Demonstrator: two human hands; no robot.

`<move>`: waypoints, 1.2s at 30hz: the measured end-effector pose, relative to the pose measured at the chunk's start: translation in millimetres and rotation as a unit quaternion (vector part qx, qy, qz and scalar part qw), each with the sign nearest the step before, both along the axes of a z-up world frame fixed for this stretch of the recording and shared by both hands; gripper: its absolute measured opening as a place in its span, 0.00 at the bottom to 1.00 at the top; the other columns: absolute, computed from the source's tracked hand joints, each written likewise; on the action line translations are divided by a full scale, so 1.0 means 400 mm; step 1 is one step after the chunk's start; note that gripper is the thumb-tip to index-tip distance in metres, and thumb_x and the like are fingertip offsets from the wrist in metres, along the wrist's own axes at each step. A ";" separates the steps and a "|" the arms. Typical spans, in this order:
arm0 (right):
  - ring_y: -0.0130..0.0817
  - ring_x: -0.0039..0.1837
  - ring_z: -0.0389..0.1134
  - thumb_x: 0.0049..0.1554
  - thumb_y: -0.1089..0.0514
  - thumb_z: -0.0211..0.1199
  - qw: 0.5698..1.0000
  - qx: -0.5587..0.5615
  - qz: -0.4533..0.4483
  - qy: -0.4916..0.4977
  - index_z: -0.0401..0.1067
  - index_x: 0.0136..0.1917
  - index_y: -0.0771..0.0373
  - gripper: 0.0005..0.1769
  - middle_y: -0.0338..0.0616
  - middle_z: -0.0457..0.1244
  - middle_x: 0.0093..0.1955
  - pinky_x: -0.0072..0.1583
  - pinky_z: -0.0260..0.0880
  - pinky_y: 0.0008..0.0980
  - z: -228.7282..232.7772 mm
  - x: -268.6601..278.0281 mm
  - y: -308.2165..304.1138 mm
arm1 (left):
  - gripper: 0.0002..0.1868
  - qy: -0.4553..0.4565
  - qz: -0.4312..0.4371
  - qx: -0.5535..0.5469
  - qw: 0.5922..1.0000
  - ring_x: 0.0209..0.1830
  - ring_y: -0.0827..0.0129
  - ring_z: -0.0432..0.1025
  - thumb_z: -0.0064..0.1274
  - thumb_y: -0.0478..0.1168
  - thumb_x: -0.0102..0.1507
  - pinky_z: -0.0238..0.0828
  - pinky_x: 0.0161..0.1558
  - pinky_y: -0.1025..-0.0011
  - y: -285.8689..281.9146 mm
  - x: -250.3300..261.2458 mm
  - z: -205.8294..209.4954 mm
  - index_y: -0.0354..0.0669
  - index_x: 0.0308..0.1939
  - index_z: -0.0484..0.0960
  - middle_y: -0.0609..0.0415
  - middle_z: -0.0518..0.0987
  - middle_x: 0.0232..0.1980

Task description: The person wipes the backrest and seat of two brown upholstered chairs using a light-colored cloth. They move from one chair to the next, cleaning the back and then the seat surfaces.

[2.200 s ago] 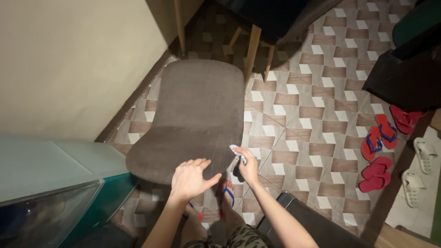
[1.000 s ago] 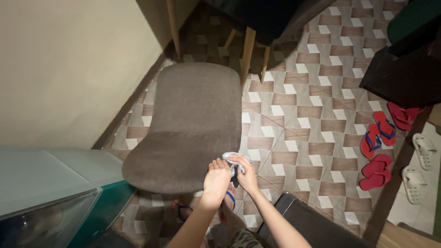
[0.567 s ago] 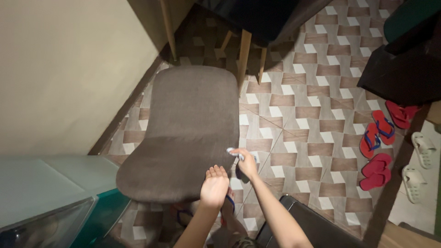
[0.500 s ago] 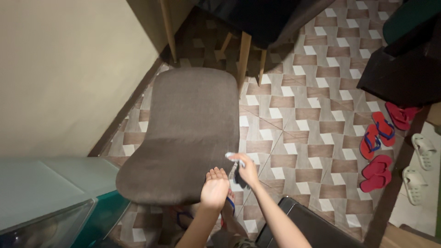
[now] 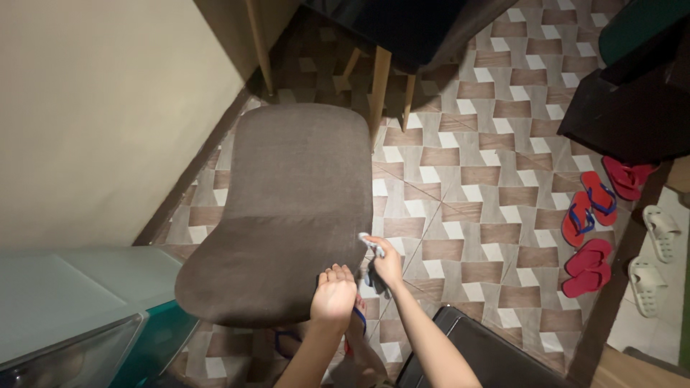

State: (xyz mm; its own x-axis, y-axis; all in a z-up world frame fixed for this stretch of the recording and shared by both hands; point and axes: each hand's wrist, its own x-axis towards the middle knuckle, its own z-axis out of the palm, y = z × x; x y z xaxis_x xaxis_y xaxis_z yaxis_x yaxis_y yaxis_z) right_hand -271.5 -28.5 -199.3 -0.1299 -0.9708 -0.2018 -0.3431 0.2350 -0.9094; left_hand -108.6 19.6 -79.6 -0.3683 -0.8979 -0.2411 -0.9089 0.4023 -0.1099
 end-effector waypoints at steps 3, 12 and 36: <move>0.41 0.67 0.70 0.44 0.80 0.46 0.994 -0.075 0.074 -0.017 0.79 0.56 0.59 0.34 0.46 0.71 0.61 0.69 0.64 0.34 0.082 0.028 0.011 | 0.23 0.001 -0.008 -0.032 0.999 0.56 0.57 0.76 0.49 0.39 0.60 0.69 0.57 0.64 0.004 0.003 -0.012 0.31 0.58 0.79 0.38 0.81 0.58; 0.45 0.68 0.69 0.42 0.81 0.47 0.987 -0.139 0.057 -0.050 0.78 0.52 0.65 0.30 0.51 0.71 0.57 0.71 0.62 0.37 0.165 0.038 0.095 | 0.23 -0.003 -0.005 -0.036 0.999 0.53 0.57 0.77 0.49 0.39 0.60 0.70 0.55 0.65 0.009 0.001 -0.048 0.31 0.56 0.80 0.38 0.81 0.57; 0.50 0.71 0.63 0.46 0.74 0.57 0.988 -0.011 0.111 0.104 0.71 0.67 0.53 0.36 0.51 0.63 0.69 0.70 0.61 0.39 -0.210 -0.040 -0.132 | 0.26 0.016 -0.016 -0.054 0.998 0.54 0.53 0.77 0.49 0.43 0.59 0.70 0.58 0.64 0.020 0.004 0.001 0.29 0.56 0.80 0.35 0.81 0.56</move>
State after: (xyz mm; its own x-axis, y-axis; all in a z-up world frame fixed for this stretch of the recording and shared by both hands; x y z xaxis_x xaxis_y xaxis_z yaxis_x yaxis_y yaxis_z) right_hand -287.5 -81.1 -283.3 0.0506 -0.9840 -0.1708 -0.5634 0.1131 -0.8184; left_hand -107.1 27.4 -79.0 -0.4034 -0.9057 -0.1300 -0.8995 0.4186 -0.1249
